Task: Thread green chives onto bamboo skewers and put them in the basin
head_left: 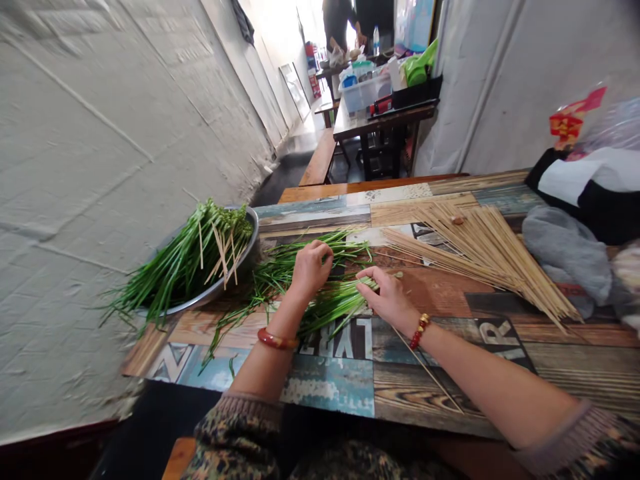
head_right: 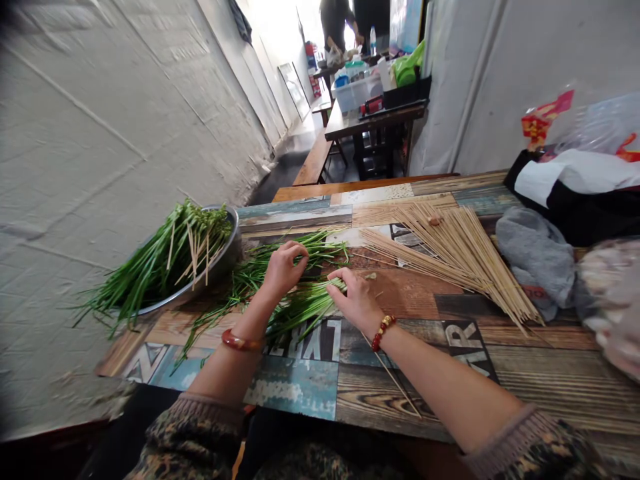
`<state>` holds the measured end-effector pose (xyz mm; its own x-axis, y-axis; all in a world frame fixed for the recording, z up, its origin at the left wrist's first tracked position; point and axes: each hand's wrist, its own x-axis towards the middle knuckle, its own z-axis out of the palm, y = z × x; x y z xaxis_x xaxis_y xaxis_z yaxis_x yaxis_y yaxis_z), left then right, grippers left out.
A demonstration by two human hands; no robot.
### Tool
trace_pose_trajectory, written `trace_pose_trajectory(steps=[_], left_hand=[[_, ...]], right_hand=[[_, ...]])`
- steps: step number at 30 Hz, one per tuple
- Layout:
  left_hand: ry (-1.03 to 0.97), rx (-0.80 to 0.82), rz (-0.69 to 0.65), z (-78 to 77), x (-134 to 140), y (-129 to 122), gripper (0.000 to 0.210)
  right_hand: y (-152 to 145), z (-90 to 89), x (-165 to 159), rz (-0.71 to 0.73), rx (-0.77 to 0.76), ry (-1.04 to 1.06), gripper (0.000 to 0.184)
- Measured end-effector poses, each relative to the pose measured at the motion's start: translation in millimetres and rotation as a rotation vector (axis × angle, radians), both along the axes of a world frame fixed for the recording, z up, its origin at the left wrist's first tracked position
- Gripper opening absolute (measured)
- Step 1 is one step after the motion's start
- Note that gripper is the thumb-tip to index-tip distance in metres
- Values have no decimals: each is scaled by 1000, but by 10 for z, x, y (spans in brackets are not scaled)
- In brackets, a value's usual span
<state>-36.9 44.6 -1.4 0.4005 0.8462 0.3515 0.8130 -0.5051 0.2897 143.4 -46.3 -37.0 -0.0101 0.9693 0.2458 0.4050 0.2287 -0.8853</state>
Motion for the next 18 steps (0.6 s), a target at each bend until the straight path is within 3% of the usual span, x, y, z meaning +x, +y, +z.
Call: trace_pose_trajectory(steps=[7, 18], left_hand=[[-428, -381, -94, -42, 170, -217, 13], [-634, -579, -109, -75, 231, -362, 17]], right_hand=[[-22, 60, 1, -20, -32, 59, 17], [3, 26, 28, -19, -98, 93, 25]])
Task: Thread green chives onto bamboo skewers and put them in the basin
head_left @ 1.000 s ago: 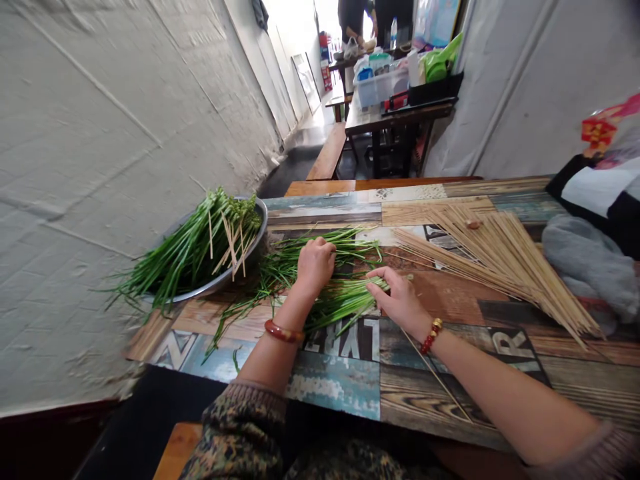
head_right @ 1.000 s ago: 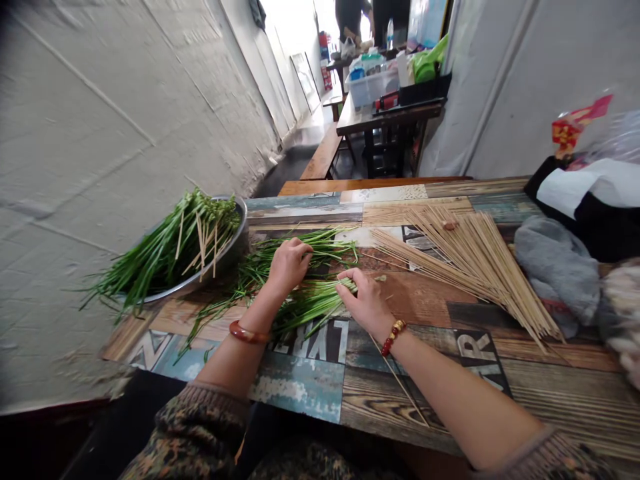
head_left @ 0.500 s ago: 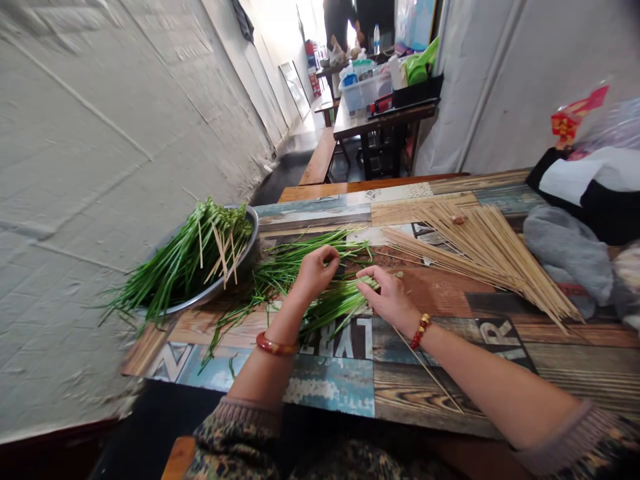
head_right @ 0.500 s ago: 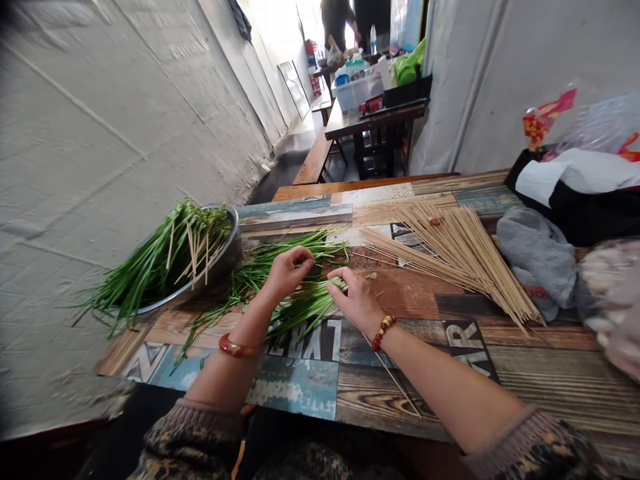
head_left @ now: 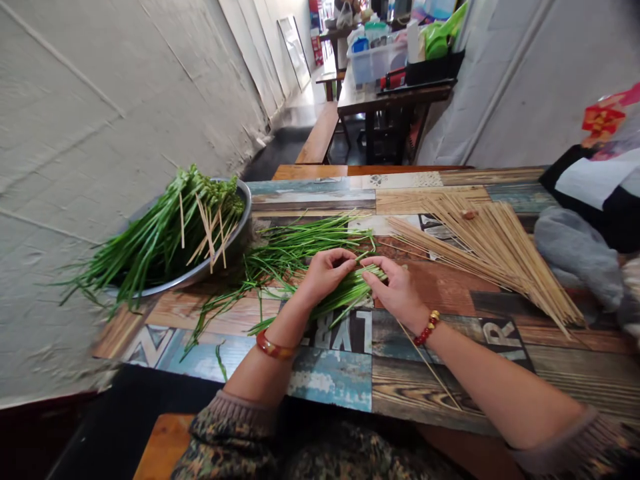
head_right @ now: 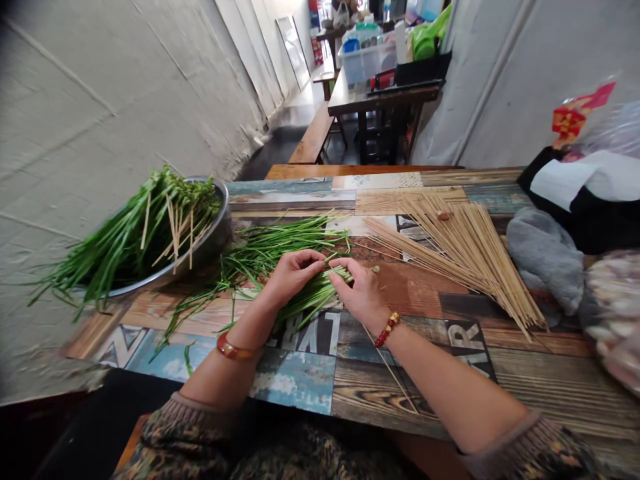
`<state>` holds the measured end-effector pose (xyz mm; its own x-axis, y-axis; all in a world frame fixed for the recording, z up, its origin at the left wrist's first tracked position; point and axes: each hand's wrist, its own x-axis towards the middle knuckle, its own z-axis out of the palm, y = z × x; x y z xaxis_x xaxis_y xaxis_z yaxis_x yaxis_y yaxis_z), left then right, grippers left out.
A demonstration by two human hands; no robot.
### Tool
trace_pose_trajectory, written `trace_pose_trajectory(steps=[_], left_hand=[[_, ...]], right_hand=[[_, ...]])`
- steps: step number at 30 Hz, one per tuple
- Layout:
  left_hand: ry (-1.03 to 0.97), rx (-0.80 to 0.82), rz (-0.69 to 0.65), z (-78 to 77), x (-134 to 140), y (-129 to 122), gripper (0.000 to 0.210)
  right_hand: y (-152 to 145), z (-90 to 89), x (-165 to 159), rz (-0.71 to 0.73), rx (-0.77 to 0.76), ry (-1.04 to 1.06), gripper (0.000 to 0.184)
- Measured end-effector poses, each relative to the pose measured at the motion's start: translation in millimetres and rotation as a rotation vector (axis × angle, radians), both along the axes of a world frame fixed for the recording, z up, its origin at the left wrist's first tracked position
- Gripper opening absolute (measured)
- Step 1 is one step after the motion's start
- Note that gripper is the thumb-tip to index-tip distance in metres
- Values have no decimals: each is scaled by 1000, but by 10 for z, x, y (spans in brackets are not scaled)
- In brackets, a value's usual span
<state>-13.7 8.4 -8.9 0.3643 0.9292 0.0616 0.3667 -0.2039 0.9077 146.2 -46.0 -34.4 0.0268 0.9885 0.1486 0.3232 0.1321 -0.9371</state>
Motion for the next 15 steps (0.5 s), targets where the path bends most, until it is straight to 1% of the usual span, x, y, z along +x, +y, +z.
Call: trace_pose_trajectory(steps=[7, 15], left_hand=[[-88, -50, -28, -14, -11, -24, 17], [-120, -58, -60, -26, -15, -18, 16]], right_hand=[[-16, 41, 18, 2, -54, -42, 27], [-1, -4, 23, 10, -57, -50, 25]])
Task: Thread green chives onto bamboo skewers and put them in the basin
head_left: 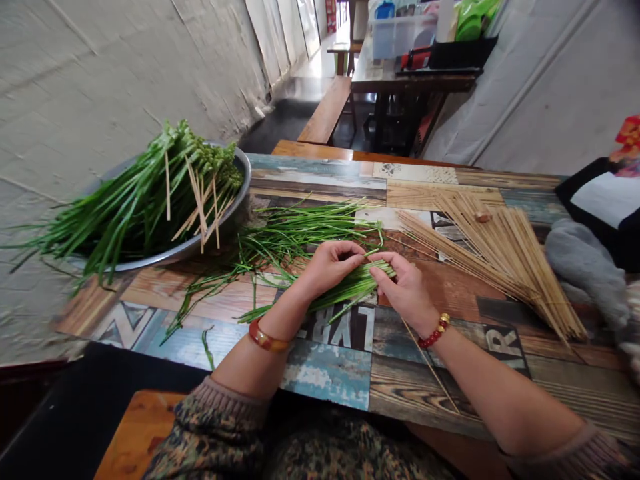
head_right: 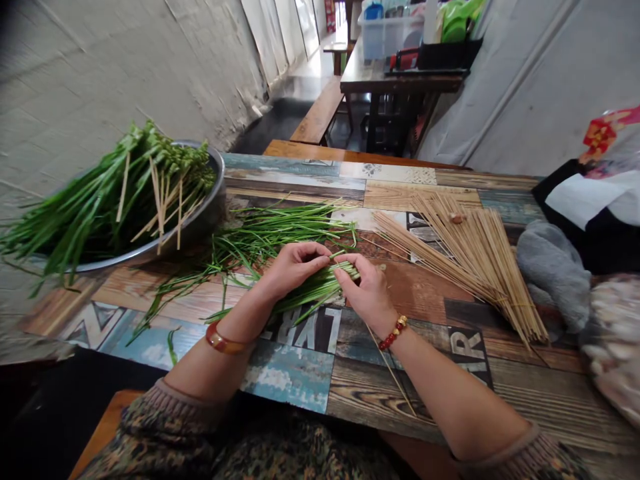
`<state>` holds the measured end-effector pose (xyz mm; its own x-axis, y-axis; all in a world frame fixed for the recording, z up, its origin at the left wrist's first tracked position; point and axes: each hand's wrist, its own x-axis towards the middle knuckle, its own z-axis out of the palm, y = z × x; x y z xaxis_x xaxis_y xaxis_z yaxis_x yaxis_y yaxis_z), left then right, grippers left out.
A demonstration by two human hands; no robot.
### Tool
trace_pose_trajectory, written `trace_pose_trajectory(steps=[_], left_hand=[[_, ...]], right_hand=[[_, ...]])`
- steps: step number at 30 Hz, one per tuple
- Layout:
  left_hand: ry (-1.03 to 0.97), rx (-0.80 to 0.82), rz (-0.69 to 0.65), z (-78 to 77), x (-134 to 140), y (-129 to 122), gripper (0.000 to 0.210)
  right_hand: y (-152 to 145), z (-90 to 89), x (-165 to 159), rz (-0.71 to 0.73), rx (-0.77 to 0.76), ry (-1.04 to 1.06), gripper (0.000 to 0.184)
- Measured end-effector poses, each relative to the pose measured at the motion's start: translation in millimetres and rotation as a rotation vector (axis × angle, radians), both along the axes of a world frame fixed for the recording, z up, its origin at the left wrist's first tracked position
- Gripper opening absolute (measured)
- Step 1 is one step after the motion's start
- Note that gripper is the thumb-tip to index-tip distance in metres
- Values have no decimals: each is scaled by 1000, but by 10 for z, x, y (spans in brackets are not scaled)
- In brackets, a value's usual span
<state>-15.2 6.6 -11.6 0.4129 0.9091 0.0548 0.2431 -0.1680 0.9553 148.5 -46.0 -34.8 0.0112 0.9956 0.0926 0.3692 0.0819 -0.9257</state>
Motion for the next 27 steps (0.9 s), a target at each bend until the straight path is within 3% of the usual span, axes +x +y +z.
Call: trace_pose_trajectory(steps=[27], left_hand=[[55, 56, 18, 11, -4, -15, 15]], right_hand=[[-4, 16, 12, 31, 19, -92, 23]])
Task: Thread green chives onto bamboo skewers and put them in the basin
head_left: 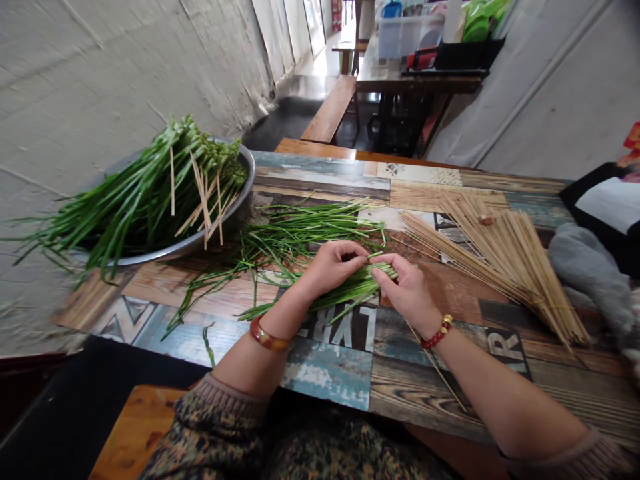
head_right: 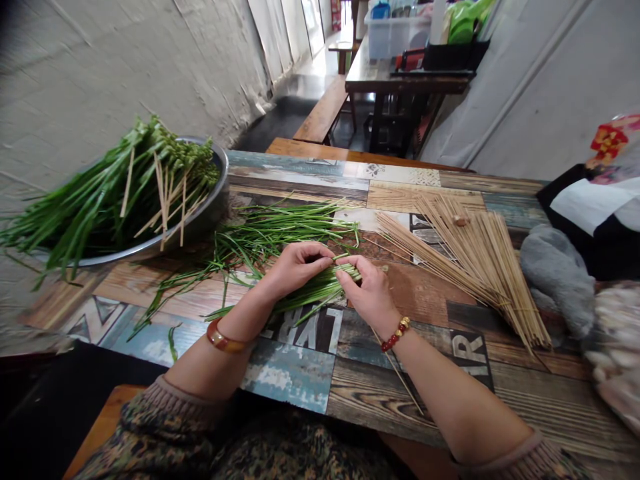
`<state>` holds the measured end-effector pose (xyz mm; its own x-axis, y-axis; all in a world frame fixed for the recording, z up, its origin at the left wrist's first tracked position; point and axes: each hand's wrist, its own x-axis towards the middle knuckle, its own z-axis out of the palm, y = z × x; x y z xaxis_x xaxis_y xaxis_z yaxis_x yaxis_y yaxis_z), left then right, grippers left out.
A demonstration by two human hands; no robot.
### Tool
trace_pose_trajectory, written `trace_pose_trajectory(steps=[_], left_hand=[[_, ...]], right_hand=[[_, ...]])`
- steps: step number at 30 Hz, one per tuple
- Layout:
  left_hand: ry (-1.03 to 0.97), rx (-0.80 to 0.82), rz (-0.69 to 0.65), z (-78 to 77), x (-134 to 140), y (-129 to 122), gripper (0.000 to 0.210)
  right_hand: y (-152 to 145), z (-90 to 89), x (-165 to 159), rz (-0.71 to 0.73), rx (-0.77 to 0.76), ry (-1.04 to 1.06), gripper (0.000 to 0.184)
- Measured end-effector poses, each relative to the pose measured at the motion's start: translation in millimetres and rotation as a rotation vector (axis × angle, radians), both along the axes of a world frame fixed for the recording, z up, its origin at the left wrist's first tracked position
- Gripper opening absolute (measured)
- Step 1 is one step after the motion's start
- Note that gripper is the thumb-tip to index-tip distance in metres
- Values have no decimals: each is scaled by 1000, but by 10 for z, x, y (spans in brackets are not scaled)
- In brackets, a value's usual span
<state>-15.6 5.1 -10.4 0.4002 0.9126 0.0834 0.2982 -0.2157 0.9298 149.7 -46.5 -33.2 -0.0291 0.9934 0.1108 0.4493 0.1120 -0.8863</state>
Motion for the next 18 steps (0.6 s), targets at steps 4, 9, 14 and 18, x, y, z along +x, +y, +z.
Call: trace_pose_trajectory(steps=[4, 9, 14, 18], left_hand=[[0, -1, -19, -12, -5, 6, 15], [-8, -28, -29, 12, -7, -4, 15], [-29, -79, -48, 45, -13, -14, 18], [-49, -107, -69, 36, -20, -10, 18]], right_hand=[[2, 5, 1, 13, 23, -16, 21], [4, -47, -17, -24, 103, 70, 27], [-18, -43, -11, -2, 128, 42, 46], [-29, -3, -7, 16, 144, -16, 32]])
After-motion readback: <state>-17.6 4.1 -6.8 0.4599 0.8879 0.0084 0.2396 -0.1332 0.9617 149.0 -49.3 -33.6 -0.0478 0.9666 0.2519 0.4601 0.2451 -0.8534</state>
